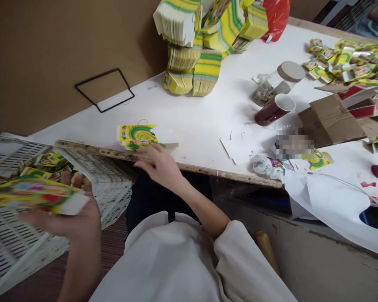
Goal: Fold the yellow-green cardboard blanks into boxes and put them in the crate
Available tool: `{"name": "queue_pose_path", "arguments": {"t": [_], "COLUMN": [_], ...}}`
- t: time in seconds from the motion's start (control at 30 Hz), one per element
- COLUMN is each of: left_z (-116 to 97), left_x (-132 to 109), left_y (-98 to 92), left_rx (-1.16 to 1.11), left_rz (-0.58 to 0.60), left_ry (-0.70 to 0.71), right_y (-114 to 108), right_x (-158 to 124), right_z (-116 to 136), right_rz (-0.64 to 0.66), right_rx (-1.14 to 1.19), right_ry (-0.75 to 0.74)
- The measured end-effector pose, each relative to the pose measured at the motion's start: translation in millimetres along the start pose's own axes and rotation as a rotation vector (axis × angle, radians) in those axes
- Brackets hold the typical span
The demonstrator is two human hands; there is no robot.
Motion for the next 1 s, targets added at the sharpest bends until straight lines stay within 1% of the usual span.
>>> {"name": "queue_pose_path", "arguments": {"t": [0.03,0.07,0.13,0.2,0.27,0.33,0.4,0.5,0.6,0.63,0.67,0.7,0.73,0.8,0.83,0.87,0.9,1.0], "left_z": [7.2,16.2,37.3,55.9,69.0,76.1,78.1,75.9,71.5,67.8,62.2,55.4,47.9,34.2,28.7,24.4,20.9,15.4], "left_x": [3.9,6.1,4.1,-3.6,-12.7,-20.0,-24.9,-31.1,-39.6,-41.9,-42.9,-42.9,-42.1,-39.5,-38.4,-38.0,-38.3,-42.8], "left_y": [-3.7,-3.9,-0.6,4.1,13.7,26.4,38.2,56.0,76.0,82.4,87.8,91.7,94.0,93.6,91.5,89.5,87.3,82.5], "left_rx": [-0.110,-0.168,-0.184,-0.166,-0.150,-0.143,-0.136,-0.120,-0.119,-0.126,-0.144,-0.167,-0.188,-0.209,-0.207,-0.197,-0.188,-0.165], "left_rz": [-0.019,-0.016,-0.003,-0.016,-0.003,0.045,0.102,0.212,0.339,0.374,0.395,0.401,0.392,0.337,0.300,0.270,0.242,0.197], "left_ry": [-0.066,-0.139,-0.287,-0.388,-0.449,-0.484,-0.497,-0.483,-0.464,-0.444,-0.409,-0.366,-0.321,-0.238,-0.201,-0.171,-0.141,-0.063], "right_y": [-13.3,-24.4,-36.6,-36.4,-31.9,-29.3,-28.6,-30.8,-33.9,-31.2,-24.2,-13.1,1.5,33.1,43.8,50.1,52.4,49.3], "right_x": [9.7,18.3,31.9,40.7,44.7,45.7,46.2,46.0,37.5,32.1,25.5,17.8,8.7,-12.8,-22.5,-29.9,-34.8,-39.6], "right_z": [-4.4,-9.3,-20.0,-29.2,-34.4,-37.0,-38.0,-32.7,-16.2,-9.7,-3.4,2.5,7.6,15.6,17.7,18.8,19.0,19.6], "right_rz": [-0.085,-0.153,-0.220,-0.206,-0.179,-0.171,-0.167,-0.174,-0.207,-0.194,-0.150,-0.076,0.021,0.221,0.273,0.285,0.266,0.180], "right_rx": [-0.099,-0.200,-0.372,-0.473,-0.509,-0.509,-0.483,-0.406,-0.259,-0.201,-0.147,-0.098,-0.049,0.064,0.129,0.189,0.235,0.255], "right_ry": [0.028,0.064,0.137,0.173,0.166,0.154,0.143,0.107,0.041,0.023,0.008,-0.003,-0.009,-0.010,-0.001,0.008,0.015,-0.006]}}
Point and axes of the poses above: each hand's wrist, its own x-axis towards the middle knuckle, its own y-axis out of the palm, z = x × y, the point moved 10 cm from there along x, towards the middle knuckle, and after that the axes turned 13 degrees about x, right-handed, at the moved point
